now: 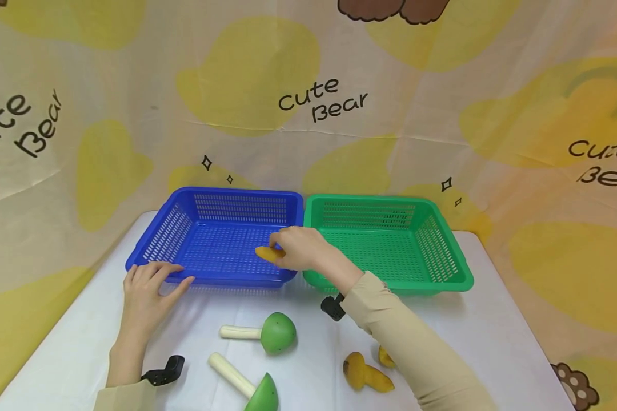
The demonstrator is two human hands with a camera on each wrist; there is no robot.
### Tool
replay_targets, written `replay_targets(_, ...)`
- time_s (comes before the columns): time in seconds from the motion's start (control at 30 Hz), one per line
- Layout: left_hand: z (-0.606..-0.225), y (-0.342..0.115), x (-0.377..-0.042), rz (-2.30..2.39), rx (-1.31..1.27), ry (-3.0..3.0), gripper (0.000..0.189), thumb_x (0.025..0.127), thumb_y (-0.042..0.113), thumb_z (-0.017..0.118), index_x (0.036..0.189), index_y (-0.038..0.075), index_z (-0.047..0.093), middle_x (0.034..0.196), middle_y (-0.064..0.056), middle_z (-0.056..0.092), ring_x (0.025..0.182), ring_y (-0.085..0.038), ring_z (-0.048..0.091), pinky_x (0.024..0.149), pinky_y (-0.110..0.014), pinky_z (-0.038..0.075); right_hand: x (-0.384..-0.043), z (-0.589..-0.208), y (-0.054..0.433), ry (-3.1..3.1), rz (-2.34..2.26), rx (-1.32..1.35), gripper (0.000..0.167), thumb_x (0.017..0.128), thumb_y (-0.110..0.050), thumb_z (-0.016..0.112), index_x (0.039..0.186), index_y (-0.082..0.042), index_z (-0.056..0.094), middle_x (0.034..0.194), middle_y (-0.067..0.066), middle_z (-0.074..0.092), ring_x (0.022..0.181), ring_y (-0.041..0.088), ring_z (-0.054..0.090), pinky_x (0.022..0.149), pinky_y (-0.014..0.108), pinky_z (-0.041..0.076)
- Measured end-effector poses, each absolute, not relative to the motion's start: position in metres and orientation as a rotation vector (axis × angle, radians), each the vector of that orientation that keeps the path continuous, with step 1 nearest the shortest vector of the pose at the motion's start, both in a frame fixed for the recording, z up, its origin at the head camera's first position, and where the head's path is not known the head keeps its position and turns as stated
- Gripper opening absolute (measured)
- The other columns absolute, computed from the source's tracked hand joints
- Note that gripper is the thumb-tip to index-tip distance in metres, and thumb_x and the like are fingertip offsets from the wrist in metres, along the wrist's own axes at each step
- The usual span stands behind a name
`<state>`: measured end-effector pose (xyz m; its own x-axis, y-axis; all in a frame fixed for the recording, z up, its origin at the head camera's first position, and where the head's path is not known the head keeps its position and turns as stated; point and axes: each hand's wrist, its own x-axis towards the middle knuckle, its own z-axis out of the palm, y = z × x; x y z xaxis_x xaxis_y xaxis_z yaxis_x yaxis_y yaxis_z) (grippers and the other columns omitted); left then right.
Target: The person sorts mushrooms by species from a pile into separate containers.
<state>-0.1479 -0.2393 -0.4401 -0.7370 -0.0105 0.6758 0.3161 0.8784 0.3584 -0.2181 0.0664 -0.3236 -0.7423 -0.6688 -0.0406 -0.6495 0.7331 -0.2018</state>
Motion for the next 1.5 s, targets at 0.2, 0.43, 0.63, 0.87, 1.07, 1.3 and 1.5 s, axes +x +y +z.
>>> replay_targets(0.2, -0.440, -0.239, -0.148, -0.606, -0.220, -2.335, 0.031, 0.072, 0.023, 0.082, 0.094, 0.006, 0.069, 0.095, -0.011, 0.063, 0.100, -0.035, 0.052, 0.109, -0.066, 0.021, -0.233, -0.327, 0.057, 2.773, -0.294, -1.003, 0.018, 0.091, -0.030, 0.063, 0.099, -0.015, 0.066, 0.082, -0.003, 0.064, 0.066, 0.010, 0.056, 0.052, 0.021, 0.040)
replay_targets(0.43, -0.440, -0.239, -0.148, -0.597, -0.219, -2.339, 0.030, 0.073, 0.024, 0.081, 0.095, 0.007, 0.069, 0.095, -0.010, 0.062, 0.100, -0.034, 0.052, 0.109, -0.065, 0.021, -0.247, -0.333, 0.042, 2.707, -0.259, -0.948, 0.023, 0.093, -0.029, 0.061, 0.108, -0.014, 0.066, 0.084, -0.001, 0.070, 0.059, 0.006, 0.062, 0.054, 0.022, 0.045)
replay_targets(0.63, -0.440, -0.240, -0.149, -0.590, -0.224, -2.332, 0.031, 0.072, 0.024, 0.082, 0.094, 0.006, 0.069, 0.095, -0.012, 0.063, 0.099, -0.035, 0.052, 0.109, -0.066, 0.021, -0.259, -0.339, 0.029, 2.678, -0.180, -0.894, 0.027, 0.091, -0.027, 0.063, 0.116, -0.016, 0.065, 0.098, -0.002, 0.072, 0.066, 0.005, 0.065, 0.063, 0.026, 0.050)
replay_targets(0.87, -0.438, -0.242, -0.149, -0.584, -0.220, -2.328, 0.031, 0.072, 0.024, 0.082, 0.094, 0.006, 0.069, 0.094, -0.012, 0.063, 0.098, -0.036, 0.052, 0.108, -0.067, 0.022, -0.266, -0.348, 0.014, 2.656, -0.115, -0.844, 0.027, 0.092, -0.031, 0.061, 0.115, -0.019, 0.068, 0.104, -0.003, 0.071, 0.081, 0.010, 0.064, 0.072, 0.030, 0.052)
replay_targets(1.07, -0.439, -0.242, -0.149, -0.584, -0.220, -2.328, 0.031, 0.071, 0.023, 0.082, 0.094, 0.007, 0.069, 0.094, -0.012, 0.063, 0.099, -0.036, 0.052, 0.108, -0.067, 0.022, -0.266, -0.361, 0.005, 2.674, -0.023, -0.834, 0.026, 0.093, -0.031, 0.060, 0.114, -0.019, 0.069, 0.110, -0.002, 0.070, 0.091, 0.015, 0.061, 0.080, 0.034, 0.054)
replay_targets(1.3, -0.440, -0.241, -0.150, -0.592, -0.230, -2.318, 0.031, 0.071, 0.024, 0.082, 0.093, 0.006, 0.069, 0.094, -0.012, 0.063, 0.098, -0.036, 0.053, 0.108, -0.067, 0.022, -0.264, -0.373, 0.002, 2.679, 0.006, -0.822, 0.030, 0.095, -0.040, 0.056, 0.108, -0.017, 0.070, 0.102, -0.002, 0.071, 0.088, 0.014, 0.062, 0.080, 0.035, 0.055)
replay_targets(1.5, -0.441, -0.240, -0.150, -0.596, -0.232, -2.324, 0.031, 0.071, 0.024, 0.083, 0.094, 0.007, 0.069, 0.094, -0.011, 0.063, 0.098, -0.035, 0.053, 0.109, -0.067, 0.021, -0.261, -0.381, 0.002, 2.672, 0.013, -0.812, 0.029, 0.095, -0.040, 0.057, 0.107, -0.016, 0.069, 0.104, 0.000, 0.071, 0.094, 0.017, 0.064, 0.084, 0.034, 0.055)
